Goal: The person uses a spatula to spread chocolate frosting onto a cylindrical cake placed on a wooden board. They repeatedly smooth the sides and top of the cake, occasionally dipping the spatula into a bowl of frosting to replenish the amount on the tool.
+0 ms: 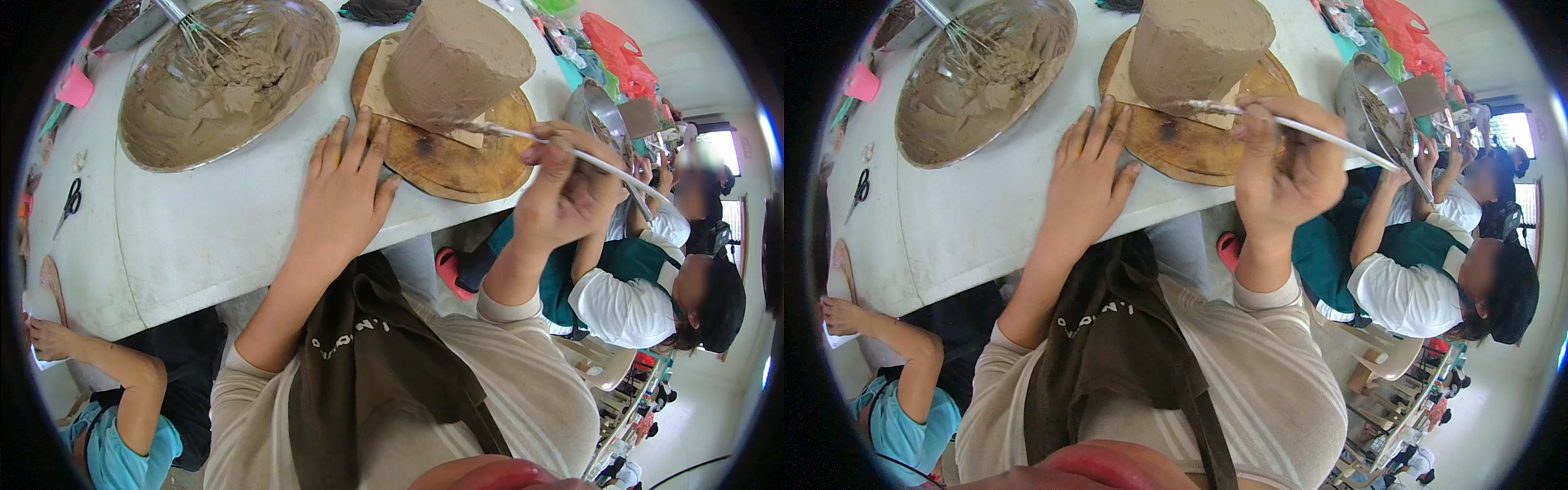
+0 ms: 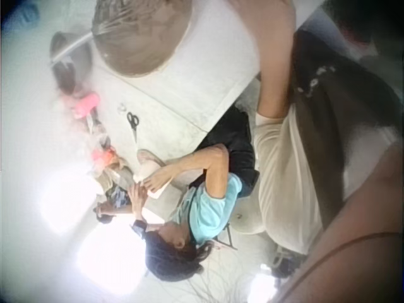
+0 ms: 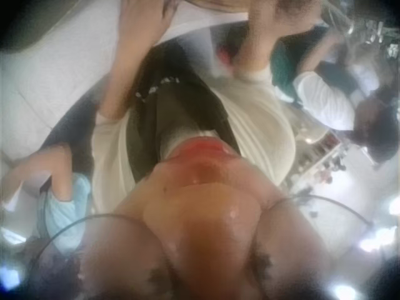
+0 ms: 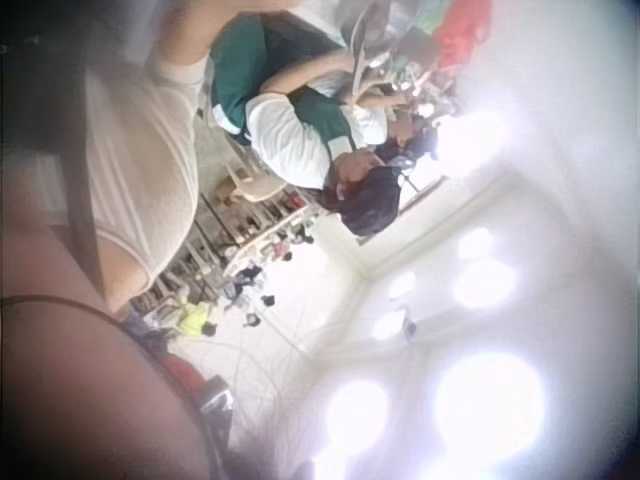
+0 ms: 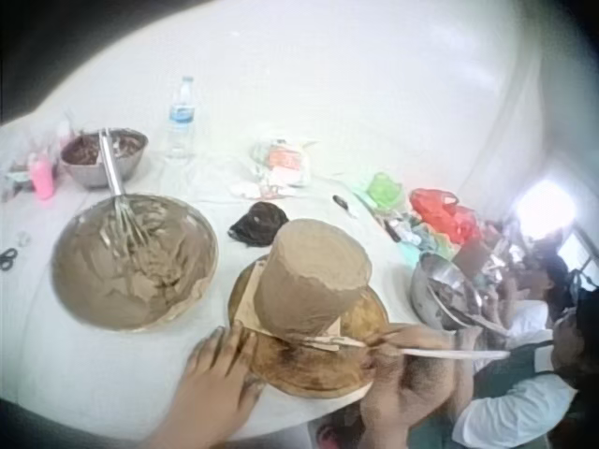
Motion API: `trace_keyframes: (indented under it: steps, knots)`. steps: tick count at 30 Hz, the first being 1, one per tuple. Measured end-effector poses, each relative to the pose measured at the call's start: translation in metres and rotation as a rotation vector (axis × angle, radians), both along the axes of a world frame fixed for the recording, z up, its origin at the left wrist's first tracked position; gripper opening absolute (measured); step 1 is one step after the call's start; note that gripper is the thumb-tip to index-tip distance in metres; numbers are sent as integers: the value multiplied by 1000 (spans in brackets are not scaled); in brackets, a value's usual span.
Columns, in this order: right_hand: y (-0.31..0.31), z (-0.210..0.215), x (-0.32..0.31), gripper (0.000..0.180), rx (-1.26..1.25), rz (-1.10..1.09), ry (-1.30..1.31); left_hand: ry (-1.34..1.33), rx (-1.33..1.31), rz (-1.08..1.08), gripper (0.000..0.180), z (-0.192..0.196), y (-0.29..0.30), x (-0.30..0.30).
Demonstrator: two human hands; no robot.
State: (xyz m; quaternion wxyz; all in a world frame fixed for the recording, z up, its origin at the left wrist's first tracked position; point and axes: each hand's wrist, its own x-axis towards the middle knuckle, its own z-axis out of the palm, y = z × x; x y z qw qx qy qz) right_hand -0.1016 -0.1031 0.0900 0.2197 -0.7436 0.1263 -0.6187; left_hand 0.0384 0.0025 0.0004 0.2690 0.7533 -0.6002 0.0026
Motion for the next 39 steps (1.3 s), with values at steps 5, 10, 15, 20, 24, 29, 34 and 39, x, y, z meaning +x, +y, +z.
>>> trace_keyframes:
  steps: [5,10,15,20,24,29,34,39]
  knots:
    - [2,17,-9,18,-72,13,-122,12,-2,2,61,0,0,0]
    - [11,-15,-5,14,129,1,-50,21,-2,0,61,1,0,-1]
    - [-14,-22,-21,15,88,-213,-151,18,-2,3,61,1,1,0]
    - [-30,-10,-66,18,175,-305,-499,12,2,3,61,2,0,-1]
    - [-29,-21,-109,15,267,-168,-644,12,8,-10,60,1,-3,-4]
    - [-32,-36,-132,23,671,263,-976,-26,24,14,58,4,0,-4]
    - [-44,-70,-155,19,998,725,-1054,-37,23,21,56,2,-3,-5]
    - [-19,-69,-127,17,985,638,-985,-65,1,33,56,-1,-5,-4]
